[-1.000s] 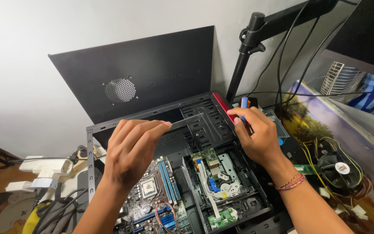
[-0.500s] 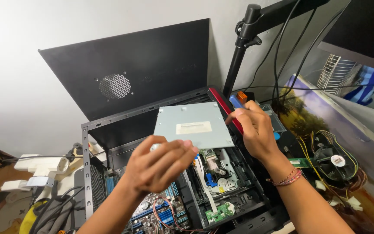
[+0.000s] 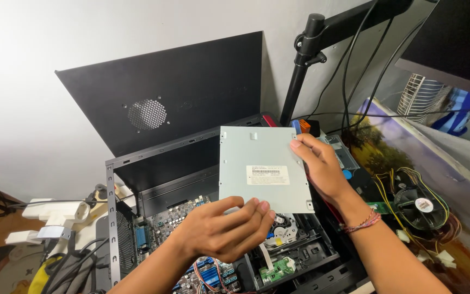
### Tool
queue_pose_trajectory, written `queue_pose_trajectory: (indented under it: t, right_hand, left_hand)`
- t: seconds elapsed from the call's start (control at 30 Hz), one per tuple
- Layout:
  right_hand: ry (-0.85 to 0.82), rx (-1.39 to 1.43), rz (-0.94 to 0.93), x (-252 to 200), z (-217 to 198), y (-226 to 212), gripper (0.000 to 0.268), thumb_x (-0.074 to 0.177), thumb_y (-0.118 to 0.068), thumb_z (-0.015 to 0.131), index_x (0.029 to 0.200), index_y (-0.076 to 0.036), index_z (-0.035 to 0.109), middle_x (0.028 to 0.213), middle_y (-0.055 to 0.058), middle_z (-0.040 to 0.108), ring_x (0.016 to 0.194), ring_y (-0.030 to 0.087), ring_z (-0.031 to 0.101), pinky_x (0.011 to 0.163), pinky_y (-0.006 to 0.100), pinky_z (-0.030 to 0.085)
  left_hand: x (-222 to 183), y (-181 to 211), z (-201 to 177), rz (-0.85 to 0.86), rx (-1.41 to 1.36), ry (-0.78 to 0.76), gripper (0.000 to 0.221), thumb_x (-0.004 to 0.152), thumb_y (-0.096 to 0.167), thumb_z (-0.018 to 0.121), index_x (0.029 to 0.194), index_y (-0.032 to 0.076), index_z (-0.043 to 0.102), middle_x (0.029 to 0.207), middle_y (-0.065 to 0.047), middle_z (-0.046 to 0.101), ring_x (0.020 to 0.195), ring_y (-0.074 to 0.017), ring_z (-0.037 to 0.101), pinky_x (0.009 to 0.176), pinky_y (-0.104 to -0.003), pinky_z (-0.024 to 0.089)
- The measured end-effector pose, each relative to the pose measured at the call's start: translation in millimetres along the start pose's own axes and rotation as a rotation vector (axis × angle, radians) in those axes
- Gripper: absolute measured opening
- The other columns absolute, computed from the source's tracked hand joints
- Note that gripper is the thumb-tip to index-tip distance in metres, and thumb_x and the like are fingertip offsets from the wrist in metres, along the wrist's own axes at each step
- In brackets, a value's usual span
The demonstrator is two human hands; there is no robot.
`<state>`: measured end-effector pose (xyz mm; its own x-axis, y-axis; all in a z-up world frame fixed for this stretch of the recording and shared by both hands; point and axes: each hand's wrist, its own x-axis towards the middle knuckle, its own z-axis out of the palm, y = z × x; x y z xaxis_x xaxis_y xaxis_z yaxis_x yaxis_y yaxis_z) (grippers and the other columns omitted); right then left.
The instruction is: Installing an optical drive into a computer case and securing it with screws using a screwdriver.
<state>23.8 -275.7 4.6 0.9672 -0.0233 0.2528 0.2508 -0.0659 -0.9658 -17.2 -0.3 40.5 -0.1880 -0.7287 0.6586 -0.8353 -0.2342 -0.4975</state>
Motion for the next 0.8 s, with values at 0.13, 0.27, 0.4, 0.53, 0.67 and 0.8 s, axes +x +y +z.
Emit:
queue_pose_trajectory:
  t: [0.13,0.27,0.4,0.53,0.67,0.8]
  right_hand:
    - [-0.076,0.506,0.190,-0.7,-0.7,-13.1,0.021,0.104,-0.017,0.054,0.112,-0.001,0.064,0.102,0.006,0.070,0.093,0.011,0.068,0.084,0.029,0.054]
    - [-0.079,0.611,0.264,1.8,-5.1,-9.9,0.022,0.104,-0.014,0.053,0.119,-0.001,0.063,0.109,0.007,0.071,0.098,0.013,0.068,0.089,0.030,0.054]
    - [-0.052,0.525,0.321,0.6,-1.1,-22.5,0.024,0.102,-0.018,0.052,0.116,-0.003,0.064,0.105,0.007,0.071,0.095,0.014,0.070,0.084,0.032,0.056]
    - [-0.027,0.451,0.327,1.5,-5.0,-16.4,0.026,0.103,-0.019,0.052,0.119,-0.004,0.065,0.105,0.005,0.071,0.094,0.012,0.068,0.084,0.030,0.055]
    - [-0.106,0.459,0.262,1.9,-6.8,-10.3,0.024,0.103,-0.019,0.051,0.116,-0.003,0.064,0.103,0.004,0.071,0.091,0.011,0.067,0.082,0.029,0.055]
    - [-0.120,0.392,0.254,1.2,-11.2,-3.2,0.020,0.106,-0.019,0.052,0.113,-0.003,0.062,0.098,0.005,0.069,0.086,0.010,0.065,0.079,0.029,0.054]
  left_hand:
    - [-10.6,3.7,15.3,-0.016,-0.018,-0.030,0.022,0.105,0.012,0.063,0.123,0.004,0.072,0.115,-0.005,0.073,0.108,-0.0150,0.069,0.085,-0.027,0.057]
    - [-21.8,1.8,22.7,-0.108,0.005,-0.096,0.032,0.107,0.024,0.067,0.137,0.011,0.065,0.131,-0.003,0.069,0.117,-0.0142,0.065,0.096,-0.030,0.055]
    - [-16.7,-19.7,6.1,-0.240,-0.035,-0.010,0.059,0.097,0.054,0.075,0.140,0.017,0.062,0.144,-0.006,0.061,0.127,-0.0230,0.060,0.101,-0.039,0.052]
    - [-12.3,-33.0,-10.2,-0.558,-0.203,-0.070,0.106,0.067,0.069,0.084,0.150,0.015,0.046,0.161,-0.017,0.039,0.149,-0.0364,0.043,0.118,-0.052,0.041]
    - [-10.5,-34.9,-12.0,-0.720,-0.407,-0.137,0.145,0.047,0.079,0.086,0.161,0.012,0.027,0.170,-0.023,0.020,0.156,-0.0447,0.027,0.123,-0.058,0.032]
    - [-11.1,-29.4,-5.8,-0.783,-0.499,-0.227,0.153,0.043,0.080,0.087,0.163,0.008,0.023,0.171,-0.022,0.020,0.155,-0.0442,0.031,0.122,-0.058,0.032]
